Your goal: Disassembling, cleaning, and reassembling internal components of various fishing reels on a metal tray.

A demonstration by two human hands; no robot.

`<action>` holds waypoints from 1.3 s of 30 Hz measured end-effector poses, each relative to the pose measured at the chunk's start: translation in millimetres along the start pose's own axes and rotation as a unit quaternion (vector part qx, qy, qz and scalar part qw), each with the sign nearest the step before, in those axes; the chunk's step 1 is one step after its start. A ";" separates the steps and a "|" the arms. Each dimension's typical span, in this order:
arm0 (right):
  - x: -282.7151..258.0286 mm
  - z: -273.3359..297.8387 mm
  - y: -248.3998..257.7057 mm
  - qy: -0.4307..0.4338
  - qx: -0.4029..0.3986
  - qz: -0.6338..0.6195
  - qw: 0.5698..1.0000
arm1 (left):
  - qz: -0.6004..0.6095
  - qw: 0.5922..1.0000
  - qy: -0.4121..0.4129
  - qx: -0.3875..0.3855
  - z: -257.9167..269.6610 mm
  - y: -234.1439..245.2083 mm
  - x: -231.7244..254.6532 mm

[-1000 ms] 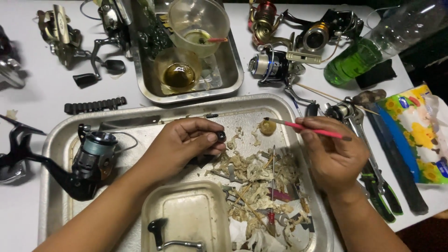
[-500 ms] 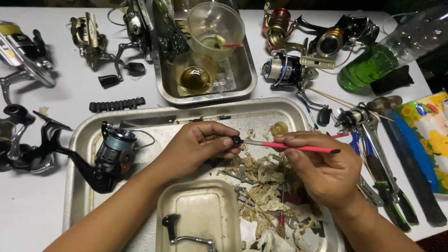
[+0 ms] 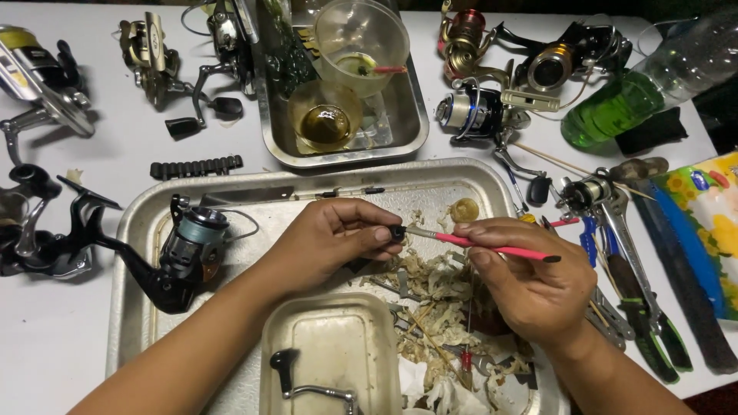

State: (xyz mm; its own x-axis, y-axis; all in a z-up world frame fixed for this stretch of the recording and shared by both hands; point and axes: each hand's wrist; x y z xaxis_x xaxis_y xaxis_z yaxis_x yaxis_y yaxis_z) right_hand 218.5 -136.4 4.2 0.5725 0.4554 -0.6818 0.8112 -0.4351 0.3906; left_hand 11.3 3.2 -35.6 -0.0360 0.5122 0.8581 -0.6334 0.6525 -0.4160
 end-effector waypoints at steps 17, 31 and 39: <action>-3.2 -0.5 -1.0 0.035 -0.018 0.014 0.999 | 0.021 1.000 0.012 -0.002 -0.9 -0.2 -4.2; -10.2 -6.1 -0.5 0.074 -0.047 0.050 0.995 | -0.076 0.997 -0.010 0.010 1.4 -0.8 2.3; -15.2 -7.1 -1.0 0.039 -0.049 0.037 0.997 | -0.077 0.997 0.010 0.013 3.4 -4.2 5.7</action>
State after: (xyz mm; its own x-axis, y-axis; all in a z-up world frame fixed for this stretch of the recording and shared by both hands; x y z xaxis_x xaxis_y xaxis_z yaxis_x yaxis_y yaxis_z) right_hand 209.8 -137.4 18.5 0.6351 0.4852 -0.6010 0.7724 -0.3937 0.4984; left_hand 11.1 1.5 -27.9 0.0786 0.4177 0.9052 -0.6507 0.7094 -0.2708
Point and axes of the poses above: each hand's wrist, its own z-axis away from the middle knuckle, its own y-axis out of the back of the hand, x = y × z, and after that the axes turned 3 degrees about -z, right-handed
